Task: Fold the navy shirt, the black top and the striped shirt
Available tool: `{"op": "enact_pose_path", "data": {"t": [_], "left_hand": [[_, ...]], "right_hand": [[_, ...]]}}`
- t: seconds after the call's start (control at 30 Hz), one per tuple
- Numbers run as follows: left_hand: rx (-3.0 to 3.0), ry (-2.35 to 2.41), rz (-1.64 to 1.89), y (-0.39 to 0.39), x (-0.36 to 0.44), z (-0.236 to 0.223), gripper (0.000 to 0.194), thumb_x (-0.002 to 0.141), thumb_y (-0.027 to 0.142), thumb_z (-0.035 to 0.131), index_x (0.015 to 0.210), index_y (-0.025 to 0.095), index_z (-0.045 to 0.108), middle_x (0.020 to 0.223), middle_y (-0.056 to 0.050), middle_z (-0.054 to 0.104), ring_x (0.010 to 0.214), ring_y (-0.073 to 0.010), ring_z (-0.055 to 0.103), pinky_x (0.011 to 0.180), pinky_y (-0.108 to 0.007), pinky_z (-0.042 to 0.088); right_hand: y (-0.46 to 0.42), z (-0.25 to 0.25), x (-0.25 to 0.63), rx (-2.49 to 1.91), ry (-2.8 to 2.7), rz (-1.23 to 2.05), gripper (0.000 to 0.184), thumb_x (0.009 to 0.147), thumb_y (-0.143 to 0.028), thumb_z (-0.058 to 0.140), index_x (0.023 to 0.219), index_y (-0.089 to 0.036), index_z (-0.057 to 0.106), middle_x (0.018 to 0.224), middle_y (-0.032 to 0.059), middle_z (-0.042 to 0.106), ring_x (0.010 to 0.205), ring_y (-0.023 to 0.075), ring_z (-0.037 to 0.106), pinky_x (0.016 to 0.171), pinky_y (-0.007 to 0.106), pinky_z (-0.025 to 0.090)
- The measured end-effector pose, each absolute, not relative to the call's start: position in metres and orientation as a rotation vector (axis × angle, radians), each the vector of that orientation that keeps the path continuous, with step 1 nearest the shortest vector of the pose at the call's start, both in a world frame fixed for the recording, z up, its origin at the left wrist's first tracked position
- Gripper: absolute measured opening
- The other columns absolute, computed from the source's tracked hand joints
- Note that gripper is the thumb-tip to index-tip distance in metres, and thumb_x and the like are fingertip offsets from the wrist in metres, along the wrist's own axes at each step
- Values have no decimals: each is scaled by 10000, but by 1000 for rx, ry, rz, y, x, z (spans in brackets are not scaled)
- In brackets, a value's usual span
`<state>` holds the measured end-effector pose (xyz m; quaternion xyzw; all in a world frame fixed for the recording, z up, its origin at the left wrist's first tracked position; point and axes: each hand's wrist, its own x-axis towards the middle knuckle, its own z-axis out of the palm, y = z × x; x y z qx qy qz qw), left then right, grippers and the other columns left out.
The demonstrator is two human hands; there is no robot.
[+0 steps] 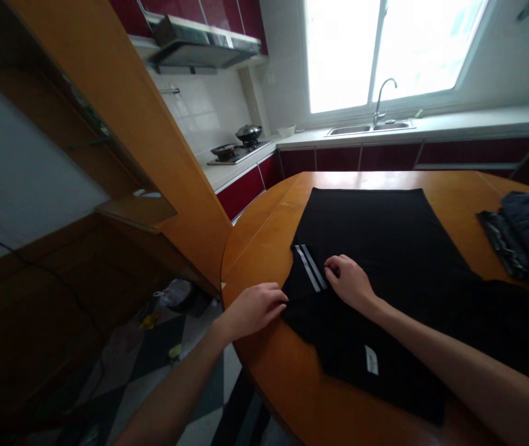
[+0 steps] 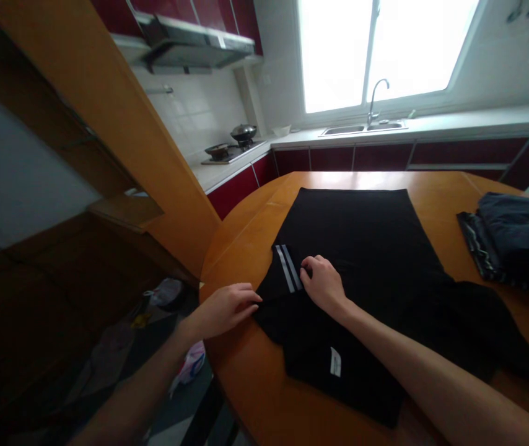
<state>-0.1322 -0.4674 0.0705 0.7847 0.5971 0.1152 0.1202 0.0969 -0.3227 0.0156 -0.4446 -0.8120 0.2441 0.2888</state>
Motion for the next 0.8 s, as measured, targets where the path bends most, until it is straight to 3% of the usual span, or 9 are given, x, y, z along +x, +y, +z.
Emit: {"op": "enact_pose_path", "data": {"t": [0.1, 0.23, 0.3, 0.4, 0.53, 0.67, 0.8], "left_hand": [[2244, 1783, 587, -445, -145, 83, 229, 996, 271, 502, 934, 205, 713, 905, -36, 682, 836, -166, 652, 781, -273, 498], [2247, 1793, 874, -394, -143, 76, 279, 994, 212, 450, 1105, 192, 705, 1113, -73, 714, 1031, -196, 664, 943, -324, 506], [2327, 1699, 794, -373, -135, 61, 338, 1002, 202, 415, 1219, 184, 674, 1274, -86, 676, 1190, -202, 617, 1053, -345, 457], [2400, 1679, 526, -354, -126, 34, 430, 1033, 278, 384, 1424, 173, 530, 1525, -106, 478, 1433, -235, 406, 1185, -437, 309], [2384, 1706, 255, -351, -128, 14, 554, 1055, 466, 317, 1561, 240, 322, 1646, -72, 239, 1533, -249, 160, 1224, -533, 146], [2373, 1707, 240, -355, -132, 16, 587, 1044, 508, 318, 1575, 260, 288, 1657, -52, 206, 1541, -243, 111, 1230, -532, 109], [2349, 1703, 320, -360, -129, 24, 525, 1028, 352, 360, 1541, 245, 372, 1644, -55, 258, 1536, -230, 151, 1230, -512, 142]], "right_hand": [[-323, 17, 97, -1205, -2239, 594, 183, 889, -284, 601, 1039, -209, 674, 925, 46, 672, 872, 197, 622, 738, 287, 420], [-325, 19, 95, -1245, -2287, 602, 213, 886, -266, 595, 1079, -217, 671, 867, 34, 675, 813, 195, 623, 687, 286, 402], [-324, 17, 95, -1214, -2302, 593, 197, 882, -247, 585, 1051, -218, 683, 860, 31, 678, 807, 193, 622, 682, 285, 401], [-322, 12, 96, -1118, -2298, 629, 195, 867, -206, 573, 1018, -221, 695, 877, 25, 689, 799, 182, 623, 703, 280, 419], [-320, 12, 94, -920, -2115, 747, 204, 882, -163, 513, 955, -200, 700, 919, 39, 692, 814, 169, 633, 761, 273, 461], [-321, 16, 93, -890, -2045, 740, 221, 897, -154, 493, 943, -192, 706, 937, 53, 683, 847, 176, 639, 795, 279, 476], [-323, 16, 94, -1092, -2177, 702, 242, 895, -154, 509, 966, -214, 732, 995, 52, 693, 876, 184, 649, 804, 282, 466]]}}
